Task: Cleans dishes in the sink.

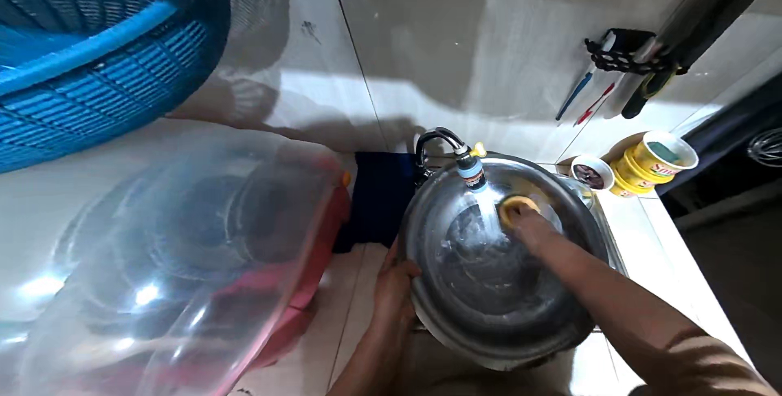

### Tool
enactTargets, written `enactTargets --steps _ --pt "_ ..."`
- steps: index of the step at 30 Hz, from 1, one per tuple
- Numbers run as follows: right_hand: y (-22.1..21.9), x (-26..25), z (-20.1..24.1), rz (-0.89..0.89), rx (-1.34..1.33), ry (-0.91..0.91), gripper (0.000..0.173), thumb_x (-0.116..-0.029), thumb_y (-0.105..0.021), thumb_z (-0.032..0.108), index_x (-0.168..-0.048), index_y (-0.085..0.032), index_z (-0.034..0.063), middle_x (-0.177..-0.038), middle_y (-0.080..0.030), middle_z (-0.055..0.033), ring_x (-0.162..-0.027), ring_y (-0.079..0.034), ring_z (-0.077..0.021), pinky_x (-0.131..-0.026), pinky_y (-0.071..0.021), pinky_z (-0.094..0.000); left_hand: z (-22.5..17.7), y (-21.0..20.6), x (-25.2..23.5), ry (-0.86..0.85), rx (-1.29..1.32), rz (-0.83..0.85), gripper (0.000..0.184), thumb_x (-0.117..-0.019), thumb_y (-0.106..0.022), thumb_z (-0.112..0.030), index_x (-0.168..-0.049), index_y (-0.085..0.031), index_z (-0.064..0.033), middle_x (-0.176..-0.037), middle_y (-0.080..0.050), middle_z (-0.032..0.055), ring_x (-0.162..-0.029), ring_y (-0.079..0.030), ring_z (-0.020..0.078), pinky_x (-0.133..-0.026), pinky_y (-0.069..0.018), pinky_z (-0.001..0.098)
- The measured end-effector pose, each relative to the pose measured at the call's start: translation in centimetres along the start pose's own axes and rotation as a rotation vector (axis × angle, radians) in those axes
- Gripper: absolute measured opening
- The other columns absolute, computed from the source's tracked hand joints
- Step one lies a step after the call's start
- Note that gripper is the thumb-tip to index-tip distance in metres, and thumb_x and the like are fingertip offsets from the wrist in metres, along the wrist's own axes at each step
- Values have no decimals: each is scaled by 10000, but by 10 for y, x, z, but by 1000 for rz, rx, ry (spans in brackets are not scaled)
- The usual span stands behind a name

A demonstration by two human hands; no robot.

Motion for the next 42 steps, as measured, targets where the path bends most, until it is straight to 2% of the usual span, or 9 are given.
enactTargets --steps 11,18,22,25,27,31,34,39,42 --pt "8 144 108 556 -250 361 382 -919 -714 209 -1277 -635 102 -1240 -664 -202 -1128 -650 -418 -964 -517 -659 5 5 -4 23 -11 -17 770 -784 -515 137 -1516 -453 -95 -1341 -620 139 -1043 -679 210 -778 -606 387" --pt "41 75 211 190 -747 535 396 -838 -729 29 -1217 -673 131 -1330 -623 -123 -1121 -657 -259 -957 -572 -473 8 4 -1 67 83 44 798 -779 -507 155 -1526 -400 -103 -1247 -651 154 -964 -696 228 -728 -614 405" --pt "58 -5 190 -158 -656 440 445 -832 -715 42 -1219 -696 261 -1412 -584 -46 -1187 -636 -180 -970 -584 -385 15 9 -1 108 100 21 826 -764 -522 184 -1525 -398 -112 -1225 -659 174 -944 -709 272 -693 -625 459" --pt "42 -54 148 -250 -525 322 439 -903 -646 56 -1314 -662 209 -1399 -604 -91 -1278 -592 -214 -1068 -520 -407 19 10 0 93 98 -1 865 -749 -531 181 -1545 -392 -128 -1263 -651 174 -967 -708 278 -705 -625 470" --pt "43 -61 108 -174 -226 227 453 -969 -598 156 -1419 -575 116 -1468 -551 -159 -1362 -529 -314 -1123 -457 -499 18 8 2 84 86 -7 861 -761 -532 180 -1551 -398 -135 -1295 -642 163 -990 -705 268 -723 -626 461" --pt "17 -58 8 -97 -105 86 478 -876 -683 164 -1313 -644 353 -1421 -555 -148 -1187 -617 -404 -929 -551 -629 8 1 6 39 73 -39 792 -771 -516 173 -1512 -449 -97 -1276 -645 148 -981 -698 225 -728 -620 408" --pt "6 -5 -36 29 -33 32 434 -891 -683 284 -1318 -602 295 -1284 -647 -175 -1114 -657 -426 -882 -551 -662 -1 -3 7 39 30 -53 801 -782 -518 155 -1532 -440 -115 -1318 -628 139 -1008 -687 210 -751 -609 383" --pt "13 102 14 420 -168 67 496 -886 -743 257 -1323 -587 81 -1265 -645 -223 -1126 -647 -440 -943 -525 -666 -3 -5 6 37 -1 -53 790 -790 -524 144 -1528 -456 -128 -1336 -623 131 -1036 -677 208 -768 -603 388" --pt "15 132 72 554 -263 221 435 -905 -738 279 -1291 -633 107 -1256 -666 -189 -1137 -653 -407 -966 -519 -662 -4 -7 6 36 -4 -47 765 -791 -512 143 -1513 -470 -108 -1335 -621 122 -1030 -673 189 -765 -598 365"
Point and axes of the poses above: each hand's wrist, its own x-axis away from the middle knuckle, its own y-axis out of the back of the hand, z = x × y, the point moved 5 cm from there along -x, towards the middle knuckle
